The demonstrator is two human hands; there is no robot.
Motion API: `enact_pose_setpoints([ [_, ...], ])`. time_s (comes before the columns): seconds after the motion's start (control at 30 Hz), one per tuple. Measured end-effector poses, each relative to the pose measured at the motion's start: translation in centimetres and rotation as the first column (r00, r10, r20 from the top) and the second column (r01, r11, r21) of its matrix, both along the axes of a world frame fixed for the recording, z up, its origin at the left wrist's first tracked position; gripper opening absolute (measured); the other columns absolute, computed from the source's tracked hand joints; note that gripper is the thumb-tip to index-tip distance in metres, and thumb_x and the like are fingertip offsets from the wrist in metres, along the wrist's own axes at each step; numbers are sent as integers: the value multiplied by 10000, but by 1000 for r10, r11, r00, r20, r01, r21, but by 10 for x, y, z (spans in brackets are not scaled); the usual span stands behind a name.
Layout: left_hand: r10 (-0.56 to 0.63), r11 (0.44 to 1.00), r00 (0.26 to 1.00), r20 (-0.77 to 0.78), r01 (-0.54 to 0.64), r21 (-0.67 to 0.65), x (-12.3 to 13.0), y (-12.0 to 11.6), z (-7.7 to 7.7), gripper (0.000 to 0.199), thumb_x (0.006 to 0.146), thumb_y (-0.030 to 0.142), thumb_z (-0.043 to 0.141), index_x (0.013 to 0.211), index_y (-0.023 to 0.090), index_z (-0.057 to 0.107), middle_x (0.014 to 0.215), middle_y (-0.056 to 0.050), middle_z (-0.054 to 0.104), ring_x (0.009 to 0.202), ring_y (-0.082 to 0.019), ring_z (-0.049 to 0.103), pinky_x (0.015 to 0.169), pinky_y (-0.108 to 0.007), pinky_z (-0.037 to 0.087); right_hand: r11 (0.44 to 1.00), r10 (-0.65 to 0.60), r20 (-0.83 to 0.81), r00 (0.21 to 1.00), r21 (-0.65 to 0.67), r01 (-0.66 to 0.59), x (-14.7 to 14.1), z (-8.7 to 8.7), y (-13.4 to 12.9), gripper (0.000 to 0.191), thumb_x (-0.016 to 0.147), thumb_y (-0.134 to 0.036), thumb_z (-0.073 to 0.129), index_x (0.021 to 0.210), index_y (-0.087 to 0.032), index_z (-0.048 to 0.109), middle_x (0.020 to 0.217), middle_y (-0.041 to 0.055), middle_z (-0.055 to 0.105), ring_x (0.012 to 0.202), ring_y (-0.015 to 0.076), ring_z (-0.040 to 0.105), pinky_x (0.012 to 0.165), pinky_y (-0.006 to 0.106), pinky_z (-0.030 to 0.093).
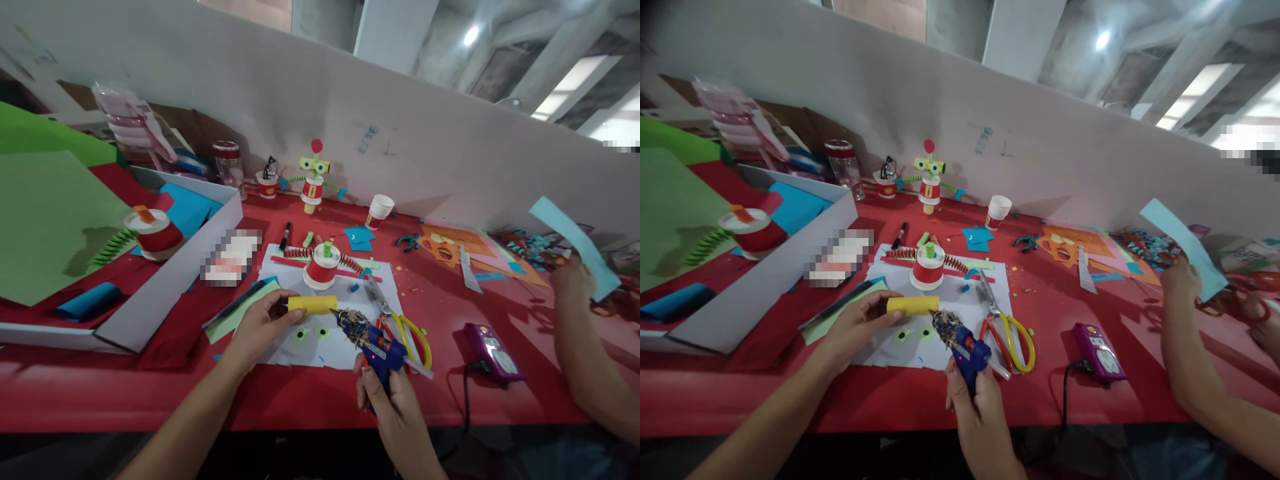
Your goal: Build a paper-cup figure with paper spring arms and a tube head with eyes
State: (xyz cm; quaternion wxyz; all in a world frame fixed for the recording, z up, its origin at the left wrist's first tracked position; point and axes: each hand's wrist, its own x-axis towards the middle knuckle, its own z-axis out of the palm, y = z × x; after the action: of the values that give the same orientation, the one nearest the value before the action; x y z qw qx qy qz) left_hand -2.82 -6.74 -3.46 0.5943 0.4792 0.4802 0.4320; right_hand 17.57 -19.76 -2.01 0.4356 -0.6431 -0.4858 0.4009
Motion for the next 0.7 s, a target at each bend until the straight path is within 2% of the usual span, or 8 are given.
enact_pose_setpoints([
  [0.23, -2, 1000, 1000, 15, 2, 19, -2, 0, -4, 564, 618, 461, 831, 1085, 188, 670, 1005, -52, 691, 880, -223, 675, 832, -380, 549, 999, 29, -12, 1000, 36, -29, -3, 1, 4, 443, 947, -628, 473, 906, -200, 578, 665, -19, 549, 614, 138, 522, 614, 269, 444],
  [0.4, -6, 1000, 1000, 9, 6, -9, -2, 0, -1, 561, 592, 459, 847, 1046, 176, 680, 941, -46, 698, 874, -226, 665, 841, -373, 532, 999, 38, 11, 999, 19, -38, -4, -1, 5, 411, 955, -595, 486, 964, -195, 581, 692, -17, 558, 630, 142, 531, 639, 280, 444],
  [0.57, -2, 1000, 1000, 28, 2, -9, -1, 1, -1, 585, 591, 470, 848, 1062, 171, 671, 1008, -62, 701, 942, -246, 668, 901, -391, 507, 998, 45, 60, 997, 44, -48, -4, -4, 6, 392, 956, -578, 486, 951, -196, 574, 688, -10, 574, 623, 151, 540, 649, 297, 447],
  [0.7, 4, 1000, 1000, -9, -4, 4, -2, 1, -1, 550, 627, 501, 822, 1051, 177, 687, 1023, -63, 699, 906, -223, 657, 849, -353, 512, 997, 36, 126, 991, 65, -44, -3, -7, 7, 373, 961, -550, 491, 973, -192, 594, 696, 6, 594, 645, 169, 550, 674, 318, 458],
])
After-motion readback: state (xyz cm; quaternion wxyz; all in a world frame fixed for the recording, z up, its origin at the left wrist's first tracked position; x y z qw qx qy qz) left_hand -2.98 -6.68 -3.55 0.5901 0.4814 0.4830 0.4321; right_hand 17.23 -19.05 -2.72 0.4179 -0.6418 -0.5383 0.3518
